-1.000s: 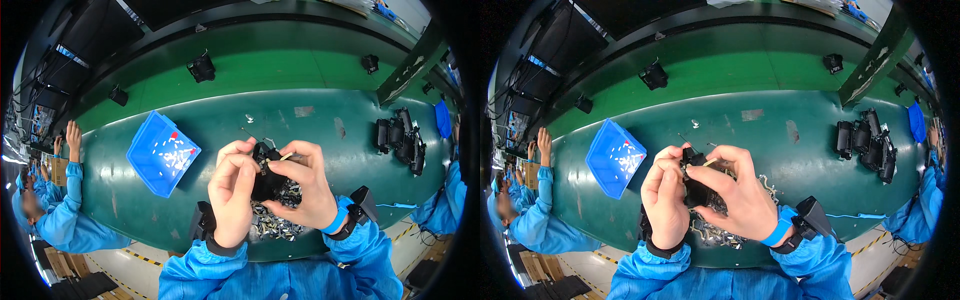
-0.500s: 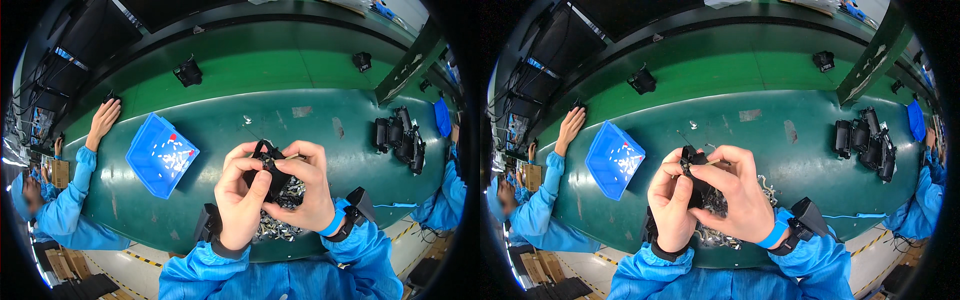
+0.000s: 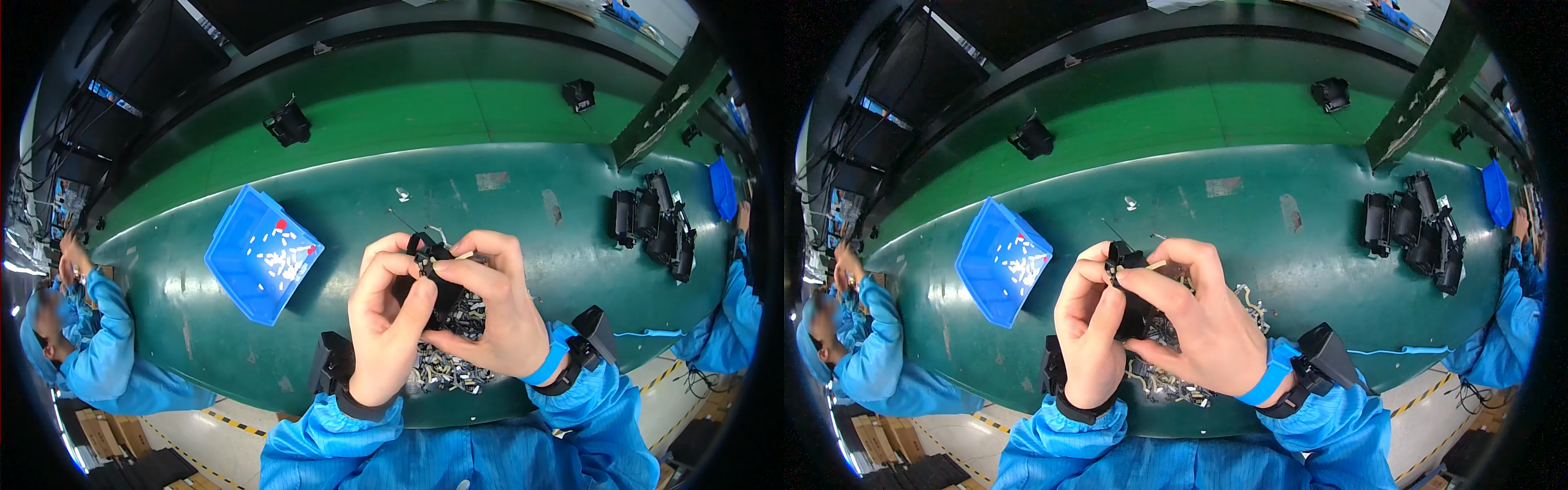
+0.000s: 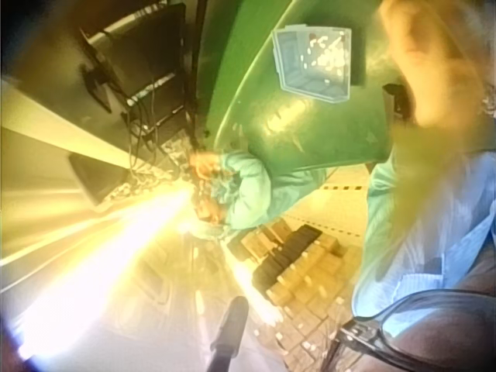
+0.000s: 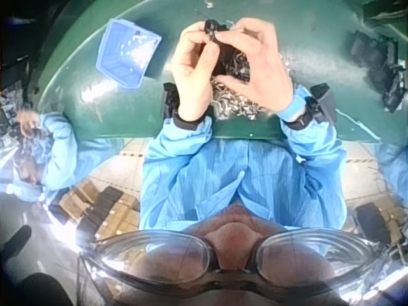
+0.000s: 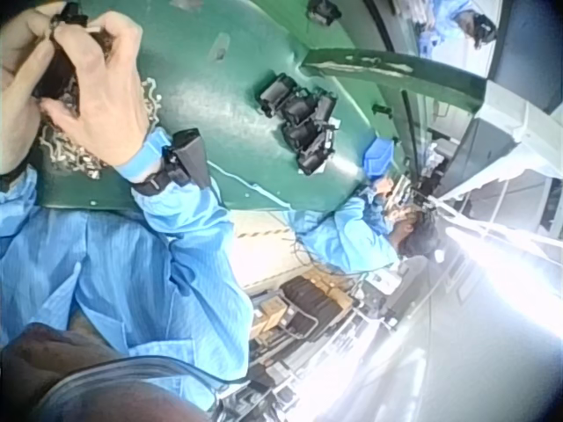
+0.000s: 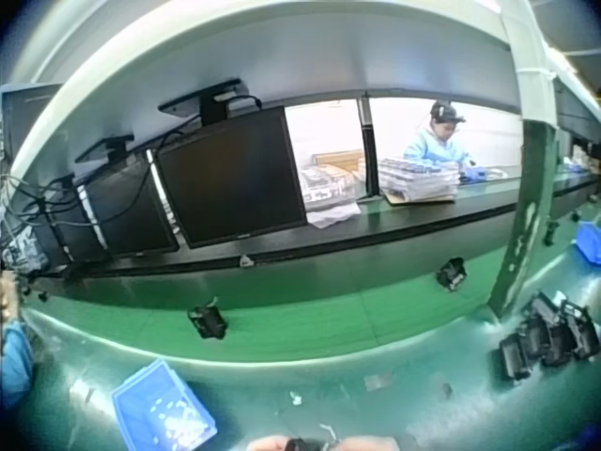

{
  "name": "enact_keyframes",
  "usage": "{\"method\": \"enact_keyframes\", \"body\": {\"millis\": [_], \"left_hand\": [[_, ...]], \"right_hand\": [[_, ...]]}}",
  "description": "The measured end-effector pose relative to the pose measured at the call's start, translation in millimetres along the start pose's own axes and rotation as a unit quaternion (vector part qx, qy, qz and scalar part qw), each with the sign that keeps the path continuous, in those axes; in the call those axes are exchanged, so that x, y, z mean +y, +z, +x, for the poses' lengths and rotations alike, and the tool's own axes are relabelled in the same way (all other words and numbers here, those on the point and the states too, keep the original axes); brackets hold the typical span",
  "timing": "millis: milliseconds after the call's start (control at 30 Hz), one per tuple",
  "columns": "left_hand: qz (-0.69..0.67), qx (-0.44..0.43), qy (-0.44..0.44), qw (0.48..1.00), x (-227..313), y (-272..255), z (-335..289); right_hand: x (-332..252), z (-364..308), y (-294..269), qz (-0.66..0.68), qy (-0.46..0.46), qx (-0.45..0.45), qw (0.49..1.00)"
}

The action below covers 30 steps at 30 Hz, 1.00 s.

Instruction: Manually assemble wires and small components into a plastic electronic housing.

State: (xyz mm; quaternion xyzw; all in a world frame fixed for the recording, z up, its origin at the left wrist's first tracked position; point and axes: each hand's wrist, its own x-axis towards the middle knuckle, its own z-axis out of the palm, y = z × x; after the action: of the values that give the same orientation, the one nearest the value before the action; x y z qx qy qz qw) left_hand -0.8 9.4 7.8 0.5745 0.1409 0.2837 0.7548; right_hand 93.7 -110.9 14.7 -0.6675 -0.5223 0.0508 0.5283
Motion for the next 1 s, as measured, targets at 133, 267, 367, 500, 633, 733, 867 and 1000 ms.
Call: {"method": "enact_keyframes", "body": {"millis": [133,267,367,500,633,733,867,1000], "left_hand": [[0.038,-0.019,0.027,0.999,0,4,0],[0.015,-0.009,0.021,1.000,2,9,1],[0.025,-0.020,0.035,0.999,0,7,0],[0.042,-0.042,0.049,0.997,2,8,-3],[0.058,-0.079,0.057,0.993,1,4,-2],[-0.003,-0.098,0.027,0.995,-1,4,-1],[-0.136,-0.094,-0.074,0.983,0,6,-2],[-0.160,-0.089,-0.082,0.980,-1,3,-3]], "right_hand": [[-2,4,-13,0.038,0.003,-0.039,0.999],[5,4,-31,0.156,0.055,-0.005,0.986],[6,8,-39,0.200,0.133,0.034,0.970],[-1,11,-38,0.219,0.186,0.024,0.958],[1,11,-43,0.159,0.151,0.032,0.975],[3,11,-43,-0.012,0.029,0.072,0.997],[9,10,-35,-0.184,-0.132,0.153,0.962],[12,8,-29,-0.201,-0.173,0.175,0.948]]}}
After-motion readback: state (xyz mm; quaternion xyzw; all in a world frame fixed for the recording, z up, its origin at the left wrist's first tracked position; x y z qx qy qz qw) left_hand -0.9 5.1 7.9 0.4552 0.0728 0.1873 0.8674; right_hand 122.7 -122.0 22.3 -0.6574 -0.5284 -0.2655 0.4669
